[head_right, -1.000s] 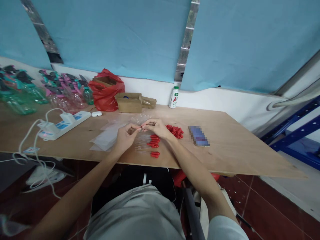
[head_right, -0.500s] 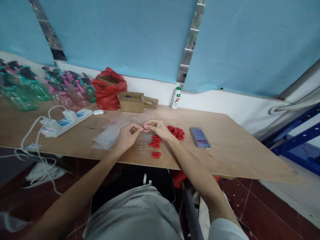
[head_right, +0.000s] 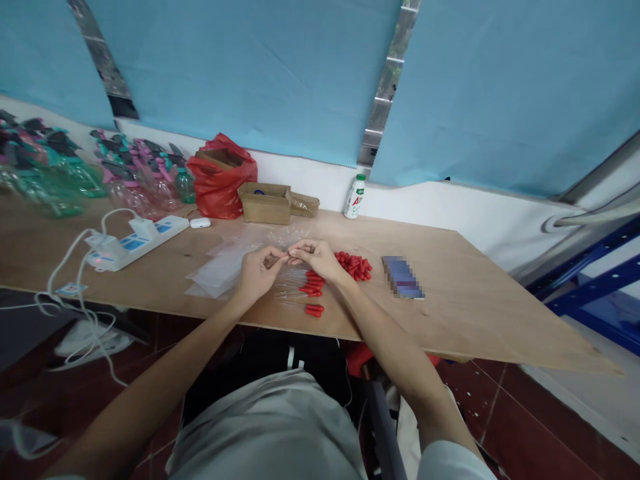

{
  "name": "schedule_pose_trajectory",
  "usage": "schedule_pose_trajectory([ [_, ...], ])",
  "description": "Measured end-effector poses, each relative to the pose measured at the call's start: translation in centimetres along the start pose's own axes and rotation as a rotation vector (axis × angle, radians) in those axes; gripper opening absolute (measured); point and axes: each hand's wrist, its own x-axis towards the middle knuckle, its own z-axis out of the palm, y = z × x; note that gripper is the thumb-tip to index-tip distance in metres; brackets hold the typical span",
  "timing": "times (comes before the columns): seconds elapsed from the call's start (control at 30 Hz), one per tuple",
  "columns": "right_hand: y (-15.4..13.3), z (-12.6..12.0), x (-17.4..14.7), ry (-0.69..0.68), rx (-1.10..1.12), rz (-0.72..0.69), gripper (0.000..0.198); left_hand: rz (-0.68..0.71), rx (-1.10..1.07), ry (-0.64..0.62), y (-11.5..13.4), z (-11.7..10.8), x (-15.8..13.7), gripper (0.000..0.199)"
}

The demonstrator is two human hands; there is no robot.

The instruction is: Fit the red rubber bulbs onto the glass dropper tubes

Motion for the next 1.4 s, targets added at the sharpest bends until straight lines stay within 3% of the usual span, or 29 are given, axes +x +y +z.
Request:
schedule_pose_trajectory([
  [0.33,-1.0,-0.5,-0.2,-0.096,-0.112,-0.035,0.042,-0.008,0.021,-0.021,0.1,0.0,0.0,0.013],
  [0.63,-1.3,-0.7,-0.3,-0.102,-0.195,-0.064,0.038,0.002,0.104,-0.007,0.9,-0.1,-0.2,0.007],
  [1.4,-3.0,-1.2,-0.9,-0.132,-0.381,-0.111,0.036,-0.045,-0.162,-0.040,0.2,0.2,0.0,0.020],
])
